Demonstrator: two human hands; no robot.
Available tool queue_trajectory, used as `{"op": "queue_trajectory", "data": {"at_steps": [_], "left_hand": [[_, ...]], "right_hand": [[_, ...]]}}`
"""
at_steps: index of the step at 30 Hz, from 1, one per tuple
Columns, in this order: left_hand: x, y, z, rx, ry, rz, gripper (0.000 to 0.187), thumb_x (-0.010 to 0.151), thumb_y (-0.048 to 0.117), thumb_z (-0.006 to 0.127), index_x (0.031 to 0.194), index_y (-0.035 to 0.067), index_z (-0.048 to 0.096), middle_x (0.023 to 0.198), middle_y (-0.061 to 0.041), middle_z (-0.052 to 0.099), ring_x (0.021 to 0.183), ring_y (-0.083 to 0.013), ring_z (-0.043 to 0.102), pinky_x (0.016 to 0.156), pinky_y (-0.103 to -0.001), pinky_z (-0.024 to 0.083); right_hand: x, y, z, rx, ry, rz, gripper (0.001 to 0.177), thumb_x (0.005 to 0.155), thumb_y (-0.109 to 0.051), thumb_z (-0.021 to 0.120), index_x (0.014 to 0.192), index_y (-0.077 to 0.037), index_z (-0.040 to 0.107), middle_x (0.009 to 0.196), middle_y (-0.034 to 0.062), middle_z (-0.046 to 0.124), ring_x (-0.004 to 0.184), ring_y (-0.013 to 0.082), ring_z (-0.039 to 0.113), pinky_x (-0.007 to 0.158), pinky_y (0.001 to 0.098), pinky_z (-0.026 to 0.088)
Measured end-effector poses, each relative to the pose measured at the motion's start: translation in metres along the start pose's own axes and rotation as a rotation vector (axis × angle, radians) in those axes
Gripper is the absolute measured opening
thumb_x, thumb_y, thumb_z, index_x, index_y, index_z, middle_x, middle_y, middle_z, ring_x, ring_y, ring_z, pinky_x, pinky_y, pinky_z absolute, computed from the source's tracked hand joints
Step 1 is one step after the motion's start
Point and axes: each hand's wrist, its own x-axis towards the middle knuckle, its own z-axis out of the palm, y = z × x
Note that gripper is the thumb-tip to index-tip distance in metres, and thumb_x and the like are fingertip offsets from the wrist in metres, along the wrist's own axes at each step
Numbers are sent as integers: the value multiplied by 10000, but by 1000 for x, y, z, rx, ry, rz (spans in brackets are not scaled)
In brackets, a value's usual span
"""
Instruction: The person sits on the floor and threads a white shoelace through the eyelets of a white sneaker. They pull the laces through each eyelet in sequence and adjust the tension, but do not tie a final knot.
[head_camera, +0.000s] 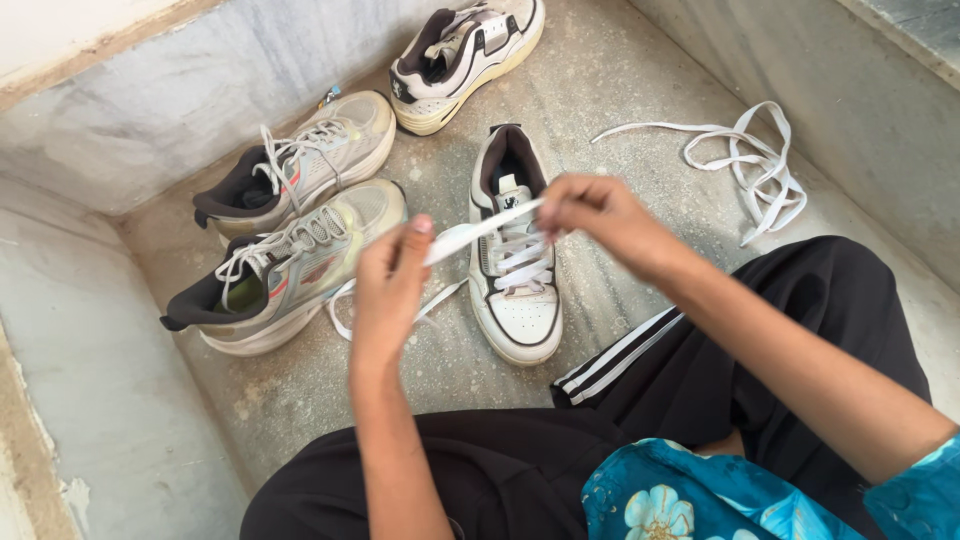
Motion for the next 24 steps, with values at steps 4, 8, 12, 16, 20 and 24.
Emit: {"op": "queue_trajectory", "data": {"at_steps": [4,8,12,16,20,24], "left_hand": [[-3,-5,-20,11,97,62,389,996,433,597,837,93,699,590,75,476,524,-46,376,473,-233,262],[3,-14,-13,-111,187,-19,354,1028,365,583,873,75,713,603,43,515,521,-55,414,469,-229,312],[16,-32,20,-261,163,-113,328,1077,289,531,1004,31,720,701,-26,621,566,-109,532,520,-272,459],[8,-45,62,79,126,110,289,1060,162,469,1207,100,710,1059,-39,752,1043,-178,715,883,-322,570],[-3,-43,92,570,130,488,452,863,-19,566,1286,85,685,1263,-116,710,1368,-315,475,1067,-460,436],[-8,-34,99,676,-7,397,240,964,163,647,1186,111,722,1157,-61,715,1287,-269,501,1089,-478,365]], "right_hand": [[-4,-2,-25,204,89,-63,225,972,-293,685,863,-103,632,734,10,610,694,140,600,944,393,580],[-2,-14,-37,375,179,-75,305,1048,-304,620,810,-115,585,651,-6,537,632,148,568,915,381,610],[-2,-37,-55,483,337,-131,328,1129,-316,520,869,-130,592,611,-57,433,597,108,473,703,303,518],[-10,-51,-82,453,491,-99,312,1169,-322,472,1001,-135,655,638,-63,443,601,80,432,637,257,449],[-16,-43,-113,503,666,-75,362,1161,-338,411,1118,-123,699,673,-70,508,617,67,468,662,237,479],[-28,-35,-160,617,735,-193,344,1181,-302,434,1190,-104,716,705,-56,533,616,72,453,624,238,437]]}}
